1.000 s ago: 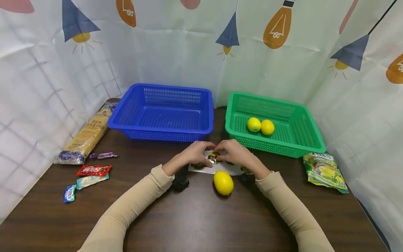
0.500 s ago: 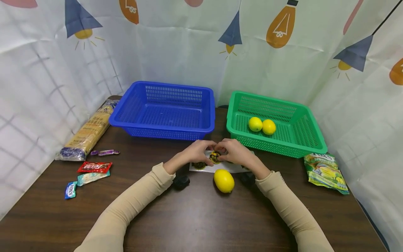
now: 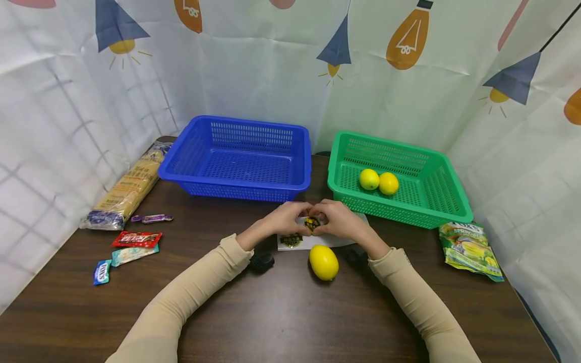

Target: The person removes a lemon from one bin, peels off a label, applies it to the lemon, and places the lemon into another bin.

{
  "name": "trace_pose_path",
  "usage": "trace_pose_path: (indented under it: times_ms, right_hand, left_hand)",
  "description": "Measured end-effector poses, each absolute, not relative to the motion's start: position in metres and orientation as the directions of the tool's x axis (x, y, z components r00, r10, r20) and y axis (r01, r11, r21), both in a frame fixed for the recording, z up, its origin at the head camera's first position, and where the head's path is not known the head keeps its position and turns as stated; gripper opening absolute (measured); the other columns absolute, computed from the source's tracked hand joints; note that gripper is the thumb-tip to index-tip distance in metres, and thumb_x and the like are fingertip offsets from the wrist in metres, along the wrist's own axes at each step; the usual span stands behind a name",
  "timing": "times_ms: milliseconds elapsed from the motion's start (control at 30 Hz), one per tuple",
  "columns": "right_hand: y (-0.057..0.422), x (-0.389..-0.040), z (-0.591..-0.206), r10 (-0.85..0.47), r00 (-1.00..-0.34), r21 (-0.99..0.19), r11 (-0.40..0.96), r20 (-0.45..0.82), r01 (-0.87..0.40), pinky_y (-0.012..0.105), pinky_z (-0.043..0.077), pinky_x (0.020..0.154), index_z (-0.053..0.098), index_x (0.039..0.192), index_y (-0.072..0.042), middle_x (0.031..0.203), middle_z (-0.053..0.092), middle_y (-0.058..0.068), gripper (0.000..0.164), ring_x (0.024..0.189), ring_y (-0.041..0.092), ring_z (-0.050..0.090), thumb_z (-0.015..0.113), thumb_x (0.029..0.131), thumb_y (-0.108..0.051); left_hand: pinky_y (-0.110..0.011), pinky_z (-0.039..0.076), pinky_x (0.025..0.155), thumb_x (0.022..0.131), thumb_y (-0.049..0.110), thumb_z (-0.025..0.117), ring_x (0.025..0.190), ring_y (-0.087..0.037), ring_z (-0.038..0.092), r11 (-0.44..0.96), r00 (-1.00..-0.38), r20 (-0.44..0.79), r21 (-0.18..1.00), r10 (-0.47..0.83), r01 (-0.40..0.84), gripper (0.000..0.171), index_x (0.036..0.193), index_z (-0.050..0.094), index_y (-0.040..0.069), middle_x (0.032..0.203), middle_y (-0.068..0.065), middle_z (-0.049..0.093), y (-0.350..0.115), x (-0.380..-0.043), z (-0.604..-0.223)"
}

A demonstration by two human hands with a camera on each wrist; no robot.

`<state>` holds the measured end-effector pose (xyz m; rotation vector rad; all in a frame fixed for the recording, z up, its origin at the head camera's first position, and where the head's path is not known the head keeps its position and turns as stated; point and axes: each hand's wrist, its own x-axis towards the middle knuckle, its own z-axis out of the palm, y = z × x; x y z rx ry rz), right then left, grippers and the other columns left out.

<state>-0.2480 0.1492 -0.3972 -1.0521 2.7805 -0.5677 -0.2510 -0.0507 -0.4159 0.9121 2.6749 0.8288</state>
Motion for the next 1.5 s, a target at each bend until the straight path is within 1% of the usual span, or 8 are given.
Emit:
trace_pose_path:
  times_ms: [433,567,733,900,1067,1200,1300,1500]
  right_hand:
    - [0.151,-0.247,-0.397,-0.657,-0.754,-0.350,0.700,0.027,-0.623,0.035,0.057,0.083,0.068,0.119,-0.009,0.113,0.069,0.011,0.043,0.096,0.022,0.065,0.083,0.081,-0.023]
    - [0.152,-0.248,-0.396,-0.648,-0.760,-0.354,0.701,0.046,-0.619,0.032,0.056,0.080,0.067,0.107,-0.011,0.102,0.069,0.007,0.030,0.091,0.020,0.064,0.082,0.082,-0.020]
    - [0.155,-0.247,-0.385,-0.633,-0.773,-0.384,0.702,0.052,-0.600,0.024,0.050,0.063,0.063,0.089,-0.014,0.083,0.069,0.001,0.013,0.071,0.013,0.058,0.076,0.088,-0.015]
    - [0.161,-0.240,-0.365,-0.637,-0.763,-0.402,0.674,0.107,-0.619,0.023,0.051,0.063,0.064,0.091,-0.015,0.082,0.069,-0.002,0.009,0.070,0.009,0.058,0.073,0.090,-0.014]
    - [0.166,-0.229,-0.344,-0.680,-0.717,-0.409,0.616,0.157,-0.674,0.025,0.055,0.072,0.066,0.097,-0.015,0.088,0.071,-0.002,0.006,0.078,0.009,0.063,0.070,0.092,-0.012]
    - [0.168,-0.219,-0.330,-0.720,-0.676,-0.421,0.570,0.157,-0.705,0.025,0.055,0.073,0.069,0.100,-0.015,0.091,0.072,-0.003,0.008,0.080,0.008,0.062,0.068,0.093,-0.011]
    - [0.170,-0.214,-0.324,-0.762,-0.638,-0.472,0.525,0.110,-0.709,0.024,0.056,0.073,0.070,0.103,-0.016,0.094,0.073,-0.004,0.010,0.080,0.007,0.062,0.068,0.094,-0.012]
    - [0.176,-0.212,-0.323,-0.864,-0.503,-0.607,0.419,-0.038,-0.675,0.025,0.057,0.074,0.070,0.106,-0.018,0.097,0.072,-0.003,0.012,0.080,0.004,0.064,0.067,0.095,-0.021]
  left_hand:
    - [-0.039,0.053,0.091,0.090,0.026,0.074,0.102,-0.021,0.064,0.628,-0.786,0.021,0.588,0.618,0.510,0.049,0.133,0.058,0.010,0.113,-0.008,0.069,-0.051,-0.250,-0.416]
    - [-0.040,0.054,0.092,0.089,0.027,0.075,0.104,-0.022,0.065,0.622,-0.781,0.027,0.587,0.625,0.518,0.051,0.134,0.057,0.009,0.113,-0.009,0.070,-0.051,-0.250,-0.416]
    - [-0.040,0.055,0.093,0.089,0.028,0.074,0.106,-0.024,0.066,0.616,-0.775,0.052,0.574,0.630,0.540,0.053,0.136,0.057,0.008,0.116,-0.012,0.070,-0.052,-0.250,-0.416]
    - [-0.041,0.053,0.098,0.088,0.027,0.075,0.112,-0.025,0.064,0.622,-0.765,0.055,0.547,0.642,0.561,0.054,0.135,0.058,0.007,0.122,-0.012,0.068,-0.054,-0.249,-0.410]
    - [-0.041,0.050,0.104,0.083,0.029,0.081,0.119,-0.026,0.061,0.621,-0.735,0.017,0.523,0.678,0.584,0.062,0.135,0.057,0.006,0.129,-0.013,0.066,-0.056,-0.247,-0.400]
    - [-0.040,0.050,0.104,0.083,0.031,0.081,0.120,-0.026,0.061,0.603,-0.715,0.018,0.523,0.699,0.602,0.063,0.135,0.058,0.006,0.131,-0.013,0.065,-0.058,-0.247,-0.398]
    - [-0.041,0.051,0.102,0.084,0.033,0.080,0.118,-0.026,0.061,0.594,-0.711,0.027,0.527,0.703,0.608,0.062,0.135,0.059,0.005,0.131,-0.013,0.066,-0.058,-0.247,-0.397]
    - [-0.041,0.051,0.104,0.091,0.029,0.072,0.123,-0.026,0.061,0.557,-0.695,0.068,0.545,0.716,0.627,0.051,0.135,0.059,0.004,0.134,-0.013,0.064,-0.056,-0.243,-0.387]
